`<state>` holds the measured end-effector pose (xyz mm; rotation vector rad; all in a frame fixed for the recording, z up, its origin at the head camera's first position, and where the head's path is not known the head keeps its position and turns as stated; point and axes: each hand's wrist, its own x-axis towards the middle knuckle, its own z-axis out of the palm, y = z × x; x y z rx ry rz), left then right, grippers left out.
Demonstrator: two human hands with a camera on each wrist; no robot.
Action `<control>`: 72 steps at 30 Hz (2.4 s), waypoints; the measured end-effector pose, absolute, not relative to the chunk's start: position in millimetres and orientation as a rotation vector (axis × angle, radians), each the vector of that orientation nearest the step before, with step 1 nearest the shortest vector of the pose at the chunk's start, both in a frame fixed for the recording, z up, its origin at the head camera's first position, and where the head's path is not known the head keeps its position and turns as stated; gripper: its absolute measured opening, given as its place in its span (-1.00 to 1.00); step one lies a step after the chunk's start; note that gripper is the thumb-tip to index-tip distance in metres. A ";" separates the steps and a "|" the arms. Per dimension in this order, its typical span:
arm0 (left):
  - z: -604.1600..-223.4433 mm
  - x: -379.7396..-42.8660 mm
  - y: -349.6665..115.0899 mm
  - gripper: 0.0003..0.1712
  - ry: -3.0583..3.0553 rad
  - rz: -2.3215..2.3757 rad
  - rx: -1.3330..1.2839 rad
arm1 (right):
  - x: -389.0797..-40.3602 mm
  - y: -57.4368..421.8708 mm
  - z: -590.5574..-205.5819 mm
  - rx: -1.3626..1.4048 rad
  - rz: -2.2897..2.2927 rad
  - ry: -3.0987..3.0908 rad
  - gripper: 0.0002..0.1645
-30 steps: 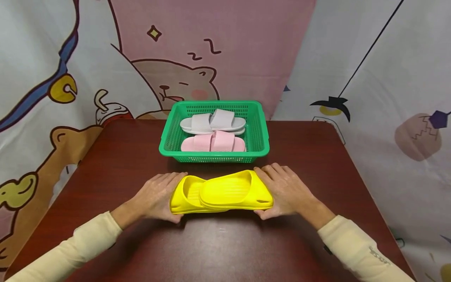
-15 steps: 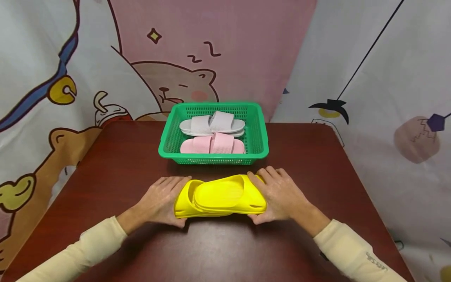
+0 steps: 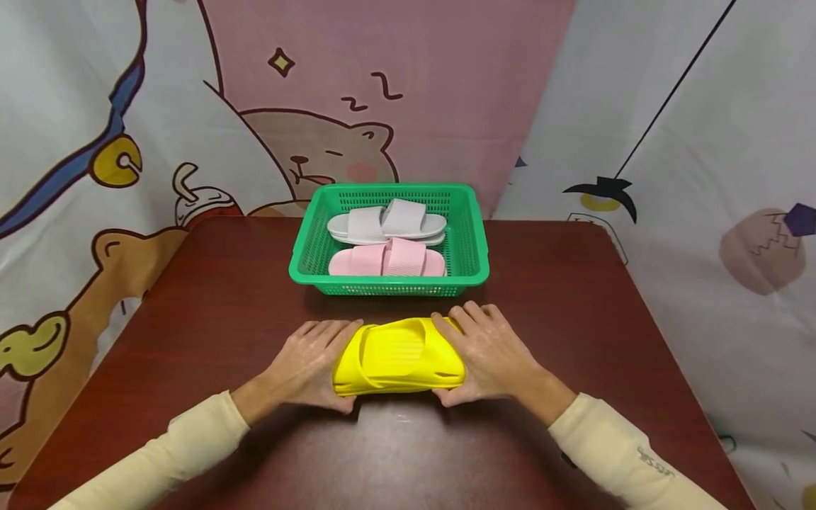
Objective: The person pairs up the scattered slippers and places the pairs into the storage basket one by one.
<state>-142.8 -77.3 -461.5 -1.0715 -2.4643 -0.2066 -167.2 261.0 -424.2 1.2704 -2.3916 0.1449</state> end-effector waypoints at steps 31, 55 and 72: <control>-451.9 -145.4 -64.2 0.32 -2.446 -0.183 -1.086 | -163.1 232.0 -443.7 1.249 0.354 -2.435 0.28; -445.0 -149.7 -92.3 0.31 -2.608 -0.211 -1.122 | -165.2 214.5 -436.0 1.251 0.348 -2.457 0.33; -444.8 -151.4 -105.8 0.33 -2.585 -0.261 -1.145 | -191.3 242.0 -396.4 0.999 0.792 -2.630 -0.08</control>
